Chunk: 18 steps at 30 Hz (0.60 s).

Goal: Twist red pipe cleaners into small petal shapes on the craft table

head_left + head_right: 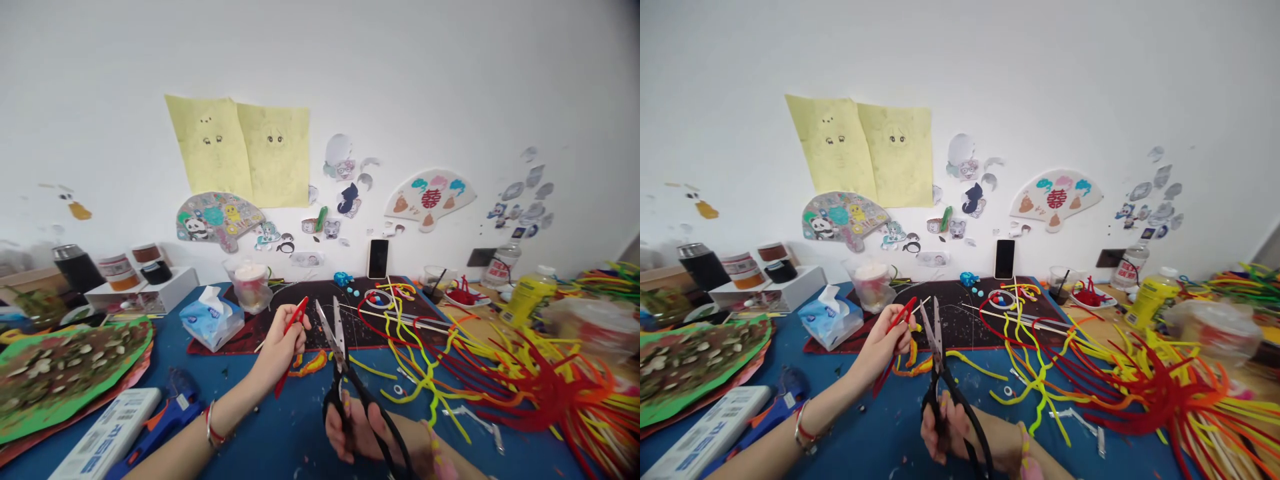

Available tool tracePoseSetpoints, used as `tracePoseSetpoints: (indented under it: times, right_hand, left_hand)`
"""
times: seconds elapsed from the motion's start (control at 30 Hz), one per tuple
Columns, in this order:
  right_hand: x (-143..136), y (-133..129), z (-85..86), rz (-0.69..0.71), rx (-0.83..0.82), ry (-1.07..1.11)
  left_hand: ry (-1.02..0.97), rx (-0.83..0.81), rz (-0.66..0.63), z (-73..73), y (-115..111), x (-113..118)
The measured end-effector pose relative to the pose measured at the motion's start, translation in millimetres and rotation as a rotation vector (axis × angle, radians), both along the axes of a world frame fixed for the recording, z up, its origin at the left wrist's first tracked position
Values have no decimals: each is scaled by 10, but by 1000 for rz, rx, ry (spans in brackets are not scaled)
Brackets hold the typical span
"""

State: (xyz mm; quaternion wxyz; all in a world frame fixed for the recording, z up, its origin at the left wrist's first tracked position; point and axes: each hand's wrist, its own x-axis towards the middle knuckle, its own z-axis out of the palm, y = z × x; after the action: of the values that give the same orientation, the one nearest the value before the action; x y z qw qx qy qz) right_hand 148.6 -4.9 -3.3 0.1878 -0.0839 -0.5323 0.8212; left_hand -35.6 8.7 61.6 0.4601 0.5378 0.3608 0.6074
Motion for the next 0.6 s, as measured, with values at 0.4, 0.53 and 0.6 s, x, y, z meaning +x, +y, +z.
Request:
tracePoseSetpoints:
  times: [0.4, 0.53, 0.6]
  right_hand:
    - [37, -11, 82, 204, -191, 18]
    - [49, -6, 33, 230, -183, 22]
    - [43, -14, 21, 233, -184, 20]
  left_hand:
    - [26, 55, 1, 11, -44, -9]
    - [-9, 47, 31, 1, -19, -28]
    - [-19, 22, 23, -11, -27, -9]
